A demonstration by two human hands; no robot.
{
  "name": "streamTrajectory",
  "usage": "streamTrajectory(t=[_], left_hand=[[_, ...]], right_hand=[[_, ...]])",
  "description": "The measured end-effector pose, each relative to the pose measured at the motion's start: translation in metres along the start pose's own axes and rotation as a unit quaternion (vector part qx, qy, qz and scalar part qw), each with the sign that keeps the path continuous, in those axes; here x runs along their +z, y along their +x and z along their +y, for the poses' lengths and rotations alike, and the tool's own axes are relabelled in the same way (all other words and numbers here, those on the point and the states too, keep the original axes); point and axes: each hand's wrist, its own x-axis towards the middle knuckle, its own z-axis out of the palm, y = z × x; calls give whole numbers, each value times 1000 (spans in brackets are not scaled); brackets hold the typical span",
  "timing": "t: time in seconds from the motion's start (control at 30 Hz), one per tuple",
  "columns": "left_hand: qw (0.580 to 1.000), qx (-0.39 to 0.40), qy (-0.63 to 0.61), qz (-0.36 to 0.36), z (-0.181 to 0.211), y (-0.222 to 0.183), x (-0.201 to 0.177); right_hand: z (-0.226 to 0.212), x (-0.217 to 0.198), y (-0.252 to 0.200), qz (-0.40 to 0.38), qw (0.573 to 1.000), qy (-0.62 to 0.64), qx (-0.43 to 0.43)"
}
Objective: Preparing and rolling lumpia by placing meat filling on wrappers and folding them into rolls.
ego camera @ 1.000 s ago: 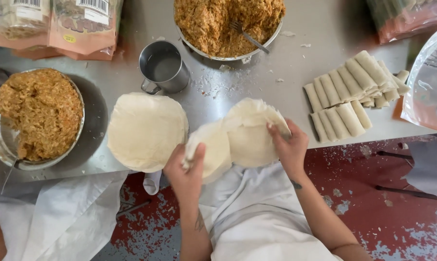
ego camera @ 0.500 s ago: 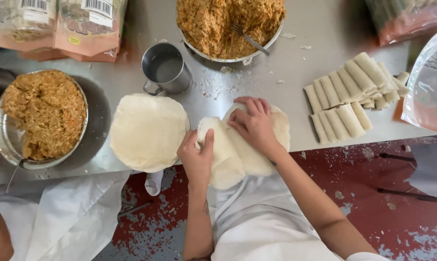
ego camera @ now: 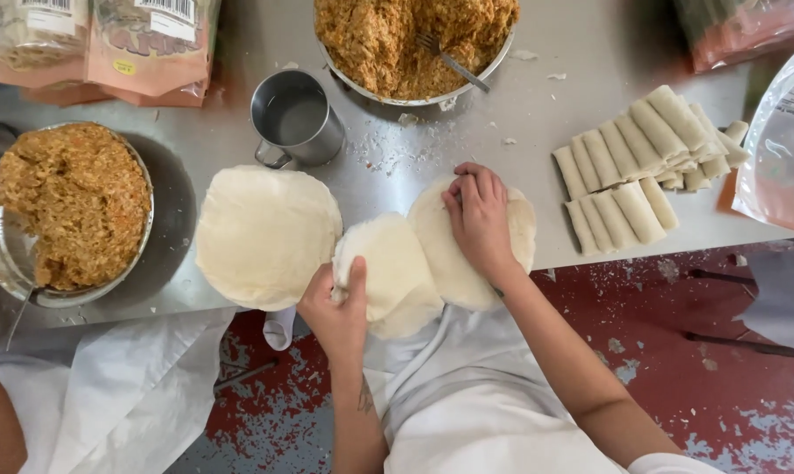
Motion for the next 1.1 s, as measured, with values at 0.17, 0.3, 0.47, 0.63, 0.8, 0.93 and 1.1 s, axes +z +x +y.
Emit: streamTrajectory(t=[0.17, 0.3, 0.47, 0.63, 0.8, 0.93, 1.1], left_hand=[[999, -27, -11, 30, -17, -29, -32], [941, -103, 43, 319, 18, -46, -98], [884, 21, 201, 421, 21, 1, -104], [997, -14, -62, -44, -11, 93, -42], [982, 103, 138, 76, -78, 99, -20], [957, 101, 266, 57, -61, 90, -34], [966, 74, 248, 17, -33, 48, 12]], right_hand=[[-6, -4, 1, -7, 1000, -20, 12], [-13, -9, 4, 37, 999, 16, -19], [-32, -44, 12, 38, 982, 187, -8], [-51, -94, -30, 102, 986, 134, -16], [5, -100, -112, 123, 985, 69, 95], [11, -99, -145, -60, 961, 65, 263], [8, -89, -143, -52, 895, 326, 298]])
